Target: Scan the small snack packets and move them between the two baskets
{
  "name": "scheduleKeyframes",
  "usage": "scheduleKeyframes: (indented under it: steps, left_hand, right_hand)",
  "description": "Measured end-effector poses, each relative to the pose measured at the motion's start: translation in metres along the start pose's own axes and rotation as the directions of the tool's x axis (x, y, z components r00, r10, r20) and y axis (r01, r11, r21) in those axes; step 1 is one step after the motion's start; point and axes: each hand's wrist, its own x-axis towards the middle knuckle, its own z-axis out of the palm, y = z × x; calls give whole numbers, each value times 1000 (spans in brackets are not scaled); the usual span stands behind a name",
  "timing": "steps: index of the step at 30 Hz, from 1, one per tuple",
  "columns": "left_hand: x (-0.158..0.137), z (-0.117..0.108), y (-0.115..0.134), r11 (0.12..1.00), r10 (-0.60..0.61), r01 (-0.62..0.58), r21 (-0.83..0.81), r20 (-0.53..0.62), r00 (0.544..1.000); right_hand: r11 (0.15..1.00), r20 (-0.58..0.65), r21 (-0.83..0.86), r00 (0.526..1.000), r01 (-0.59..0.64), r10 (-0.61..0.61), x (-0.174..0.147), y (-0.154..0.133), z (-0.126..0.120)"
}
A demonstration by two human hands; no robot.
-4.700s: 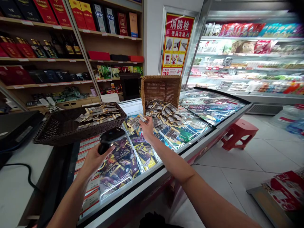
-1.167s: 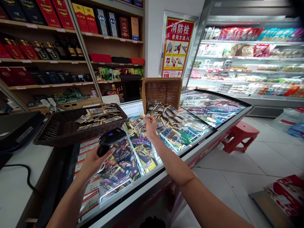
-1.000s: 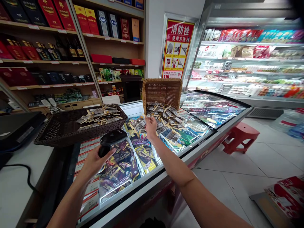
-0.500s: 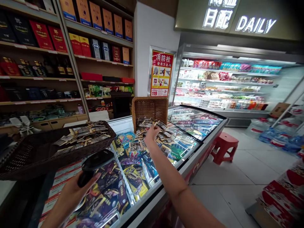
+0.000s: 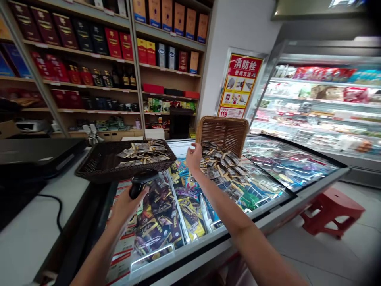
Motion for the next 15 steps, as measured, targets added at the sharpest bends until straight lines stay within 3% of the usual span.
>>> scheduleKeyframes:
  steps: [1,3,6,8,10,15]
  left_hand:
    - [2,0,-2,1000,-26,26,10,2,1000]
    - [6,0,-8,999,-51,51,6,7,999]
    - [10,2,-15,998,-66,66,-2,19,998]
    - [10,2,-16,998,-68,68,-10,27,997]
    - [7,0,-13,998,-63,63,-10,30,998]
    - [-4,-2,-2,996,-69,67,61,26,997]
  right_hand:
    - [998,133,-29,990,52,-48,-4,-12,14]
    - [978,379,-148,922,147,-81,-5,-37,44]
    - [873,641,-410,765,266,68,4,-67,87]
    - [780,714,-532,670,329,205,13,-78,109]
    - [726,742,-570,621,385,254,19,-83,127]
    - [788,812,-419,575,451,103,21,-82,158]
